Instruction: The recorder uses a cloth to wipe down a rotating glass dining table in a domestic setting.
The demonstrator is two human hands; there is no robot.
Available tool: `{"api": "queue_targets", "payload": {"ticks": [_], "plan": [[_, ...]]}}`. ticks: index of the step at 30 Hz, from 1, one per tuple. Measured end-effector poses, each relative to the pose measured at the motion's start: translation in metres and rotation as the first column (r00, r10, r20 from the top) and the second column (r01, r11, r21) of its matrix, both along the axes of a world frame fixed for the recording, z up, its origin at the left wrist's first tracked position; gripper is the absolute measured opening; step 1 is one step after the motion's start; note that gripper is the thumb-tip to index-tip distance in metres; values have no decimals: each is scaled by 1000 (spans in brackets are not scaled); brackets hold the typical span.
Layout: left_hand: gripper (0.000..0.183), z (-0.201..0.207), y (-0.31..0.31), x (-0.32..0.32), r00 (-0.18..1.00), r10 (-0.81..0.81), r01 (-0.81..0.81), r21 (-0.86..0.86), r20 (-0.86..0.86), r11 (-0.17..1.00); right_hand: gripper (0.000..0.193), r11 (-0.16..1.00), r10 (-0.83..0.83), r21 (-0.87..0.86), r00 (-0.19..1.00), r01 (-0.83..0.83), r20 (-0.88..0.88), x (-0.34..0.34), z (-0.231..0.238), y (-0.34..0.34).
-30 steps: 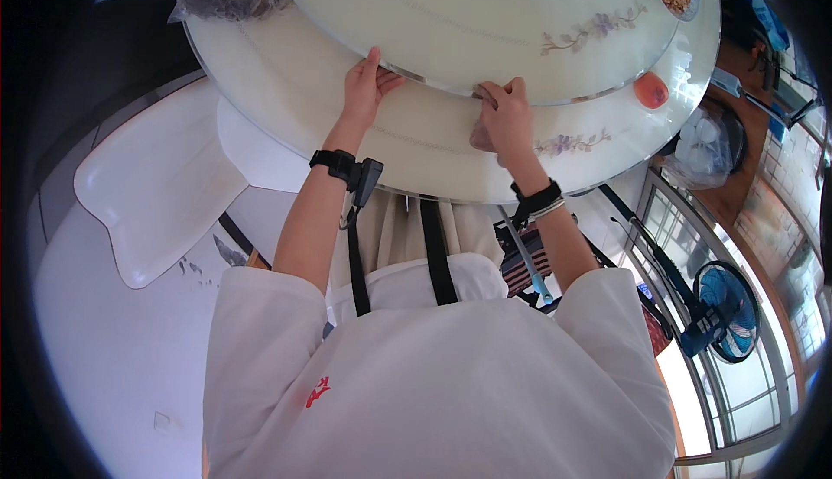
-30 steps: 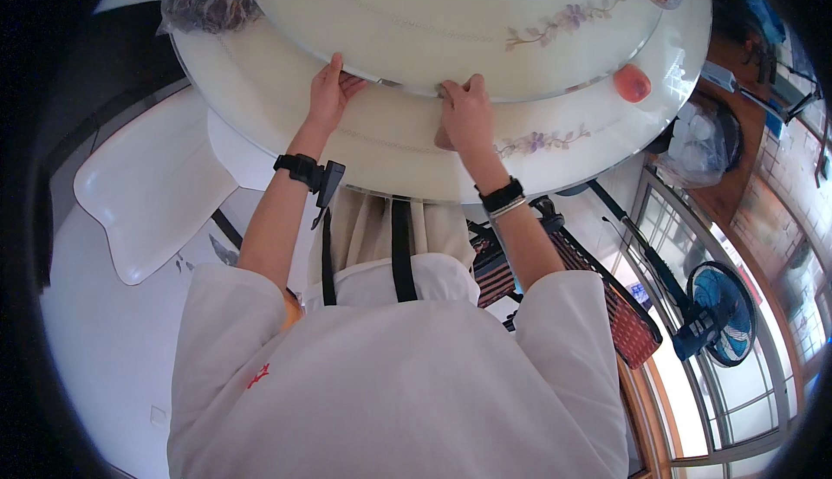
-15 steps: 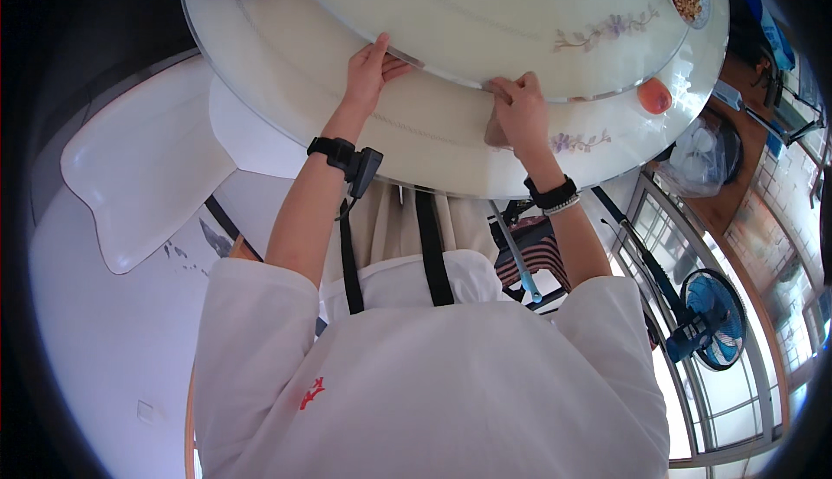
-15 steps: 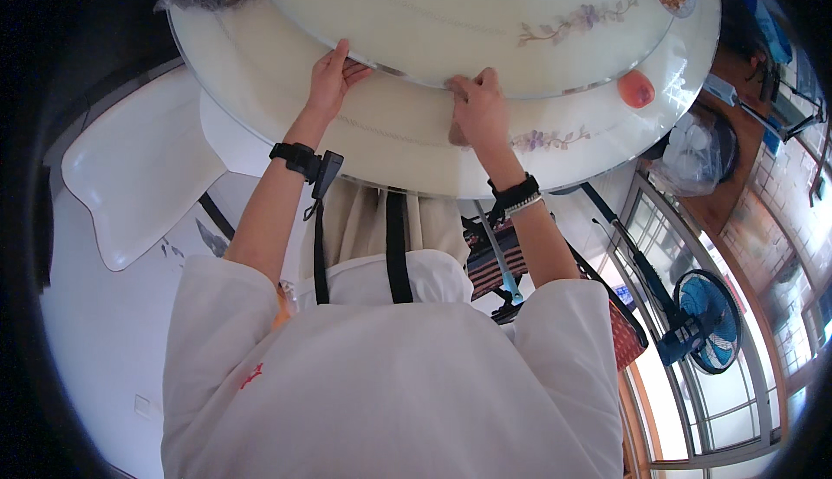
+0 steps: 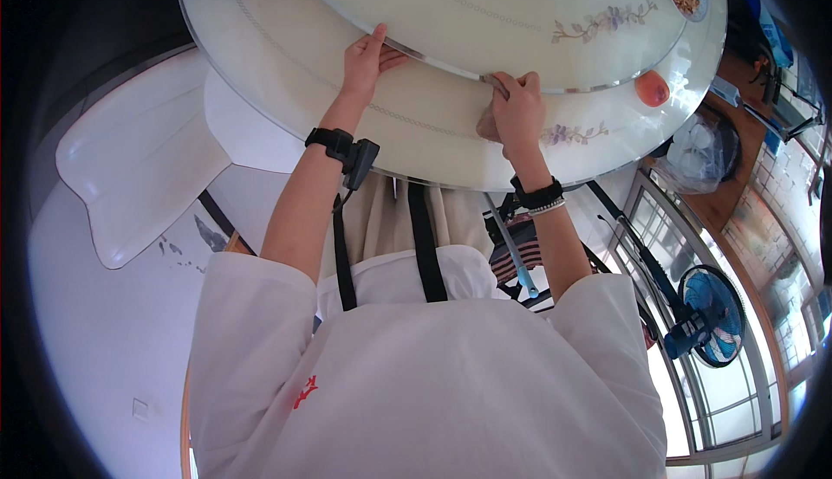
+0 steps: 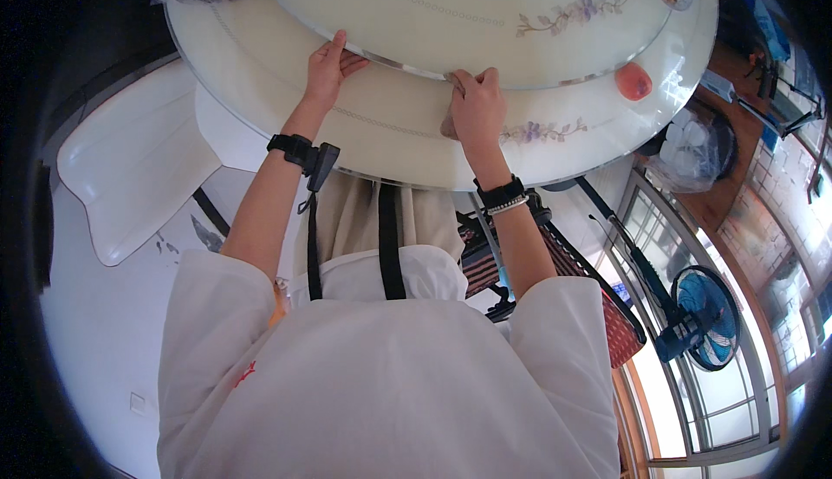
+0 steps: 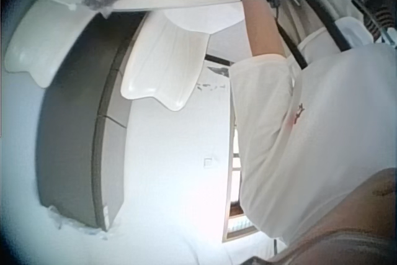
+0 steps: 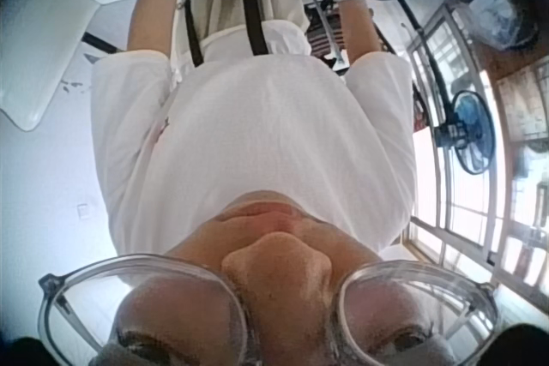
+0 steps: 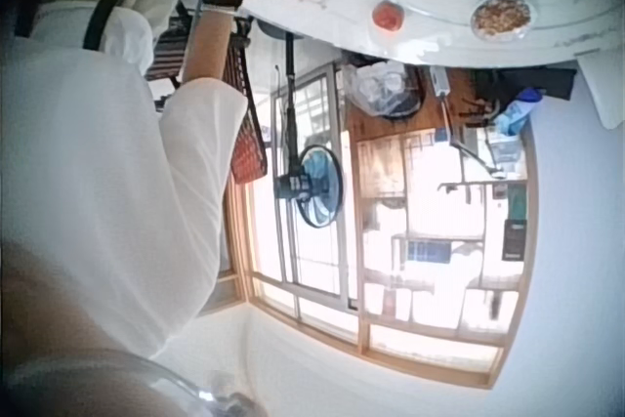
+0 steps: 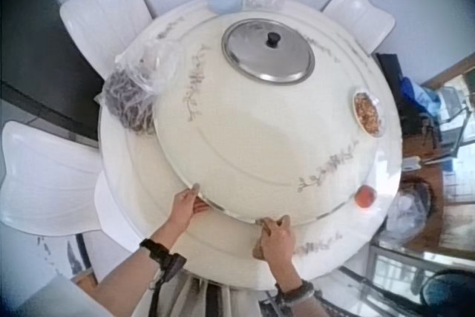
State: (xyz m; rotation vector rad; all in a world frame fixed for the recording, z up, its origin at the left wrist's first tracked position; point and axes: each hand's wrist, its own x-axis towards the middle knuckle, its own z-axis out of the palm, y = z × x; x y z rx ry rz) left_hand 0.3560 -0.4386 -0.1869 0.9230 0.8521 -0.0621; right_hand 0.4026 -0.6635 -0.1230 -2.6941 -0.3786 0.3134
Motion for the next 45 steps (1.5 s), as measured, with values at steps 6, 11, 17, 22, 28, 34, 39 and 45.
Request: {"api": "queue_targets", "payload": {"ticks": [6,11,17,22,28,34,39,45], "plan": [[46,2,-2,0,999,-27,27,14,20,1000,16,998,-63,-26,998,63,-5,18,2,11],[45,0,0,0,999,-25,25,0,30,1000,15,998,-55,1,994,55,97,38,-2,22],[42,-1,0,1,1000,-27,27,7,12,1000,16,1000,-9,16,997,8,79,24,-6,9],[42,0,-1,-1,1000,-21,21,23,-4,1000,20,997,-72,28,997,72,-26,-15,0,-5],[43,7,-8,-4,997,-54,56,17,-59,998,21,974,-173,123,977,189,-124,-25,1,-14],[43,1,1,-1,998,-67,67,-13,-12,998,21,957,-183,208,977,202,-107,-26,6,-9],[41,6,1,-1,999,-53,53,-33,-11,998,22,964,-214,155,976,218,-42,-12,5,-5],[38,11,-4,2,999,-41,40,-27,-14,999,15,989,-117,92,993,119,-28,-3,3,2]]}}
